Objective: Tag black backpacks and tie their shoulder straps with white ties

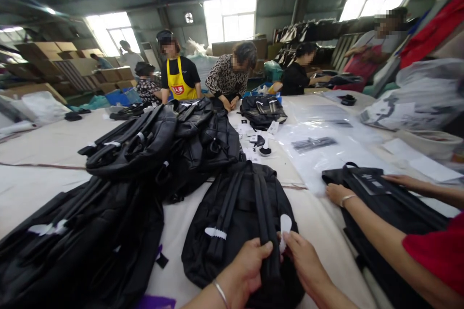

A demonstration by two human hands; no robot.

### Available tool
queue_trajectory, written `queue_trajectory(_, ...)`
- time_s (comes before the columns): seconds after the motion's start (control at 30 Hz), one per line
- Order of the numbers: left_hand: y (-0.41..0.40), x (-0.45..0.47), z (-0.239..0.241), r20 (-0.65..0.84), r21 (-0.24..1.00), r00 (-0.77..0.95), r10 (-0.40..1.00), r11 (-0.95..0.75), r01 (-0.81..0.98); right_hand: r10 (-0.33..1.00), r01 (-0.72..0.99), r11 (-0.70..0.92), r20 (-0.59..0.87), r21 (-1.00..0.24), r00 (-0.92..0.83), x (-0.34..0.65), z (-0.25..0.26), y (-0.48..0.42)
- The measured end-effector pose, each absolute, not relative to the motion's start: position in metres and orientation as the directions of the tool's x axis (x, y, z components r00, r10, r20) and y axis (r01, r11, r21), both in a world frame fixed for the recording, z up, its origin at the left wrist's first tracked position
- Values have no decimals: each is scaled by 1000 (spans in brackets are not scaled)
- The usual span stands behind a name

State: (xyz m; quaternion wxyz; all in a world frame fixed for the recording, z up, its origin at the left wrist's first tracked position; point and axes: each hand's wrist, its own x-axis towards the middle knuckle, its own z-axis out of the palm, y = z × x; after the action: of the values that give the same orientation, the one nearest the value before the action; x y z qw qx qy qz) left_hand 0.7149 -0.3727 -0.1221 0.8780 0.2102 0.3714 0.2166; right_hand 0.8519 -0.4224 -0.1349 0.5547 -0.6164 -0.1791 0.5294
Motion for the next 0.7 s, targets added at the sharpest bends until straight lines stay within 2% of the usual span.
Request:
queue_trajectory(0.07, -369, 708, -124, -563, 531, 630, 534, 819, -220, 817, -377, -293, -435, -879, 379, 857, -129, -422)
queue_trajectory(0.13, -363, 701, -124, -580, 525, 635, 511, 830, -189, 816, -344, -343, -459, -874, 353, 861, -123, -424)
queue_trajectory(0.33, -351, 688, -116, -649, 515, 591, 479, 848, -121, 796, -156, -535, -557, -831, 237, 866, -119, -431)
queue_trajectory(0.4, -349, 687, -112, -660, 511, 587, 470, 853, -108, 790, -44, -573, -565, -819, 237, 868, -120, -432)
queue_trajectory(0.43, -348, 687, -110, -665, 506, 584, 465, 856, -106, 815, 73, -553, -521, -830, 254, 869, -121, -433)
queue_trajectory(0.5, -347, 687, -104, -676, 485, 574, 461, 866, -124, 903, 433, -415, -307, -800, 300, 869, -122, -434)
queue_trajectory(0.57, -346, 687, -98, -688, 442, 572, 447, 883, -159, 971, 782, -200, -14, -590, 239, 868, -125, -435)
queue_trajectory(0.6, -346, 687, -96, -693, 413, 577, 432, 894, -173, 981, 885, -102, 101, -454, 165, 866, -127, -435)
queue_trajectory(0.67, -345, 687, -92, -709, 352, 589, 388, 918, -181, 971, 969, 40, 237, -244, 20, 860, -129, -435)
queue_trajectory(0.7, -345, 686, -90, -721, 324, 588, 367, 928, -182, 961, 978, 95, 275, -185, -41, 858, -130, -433)
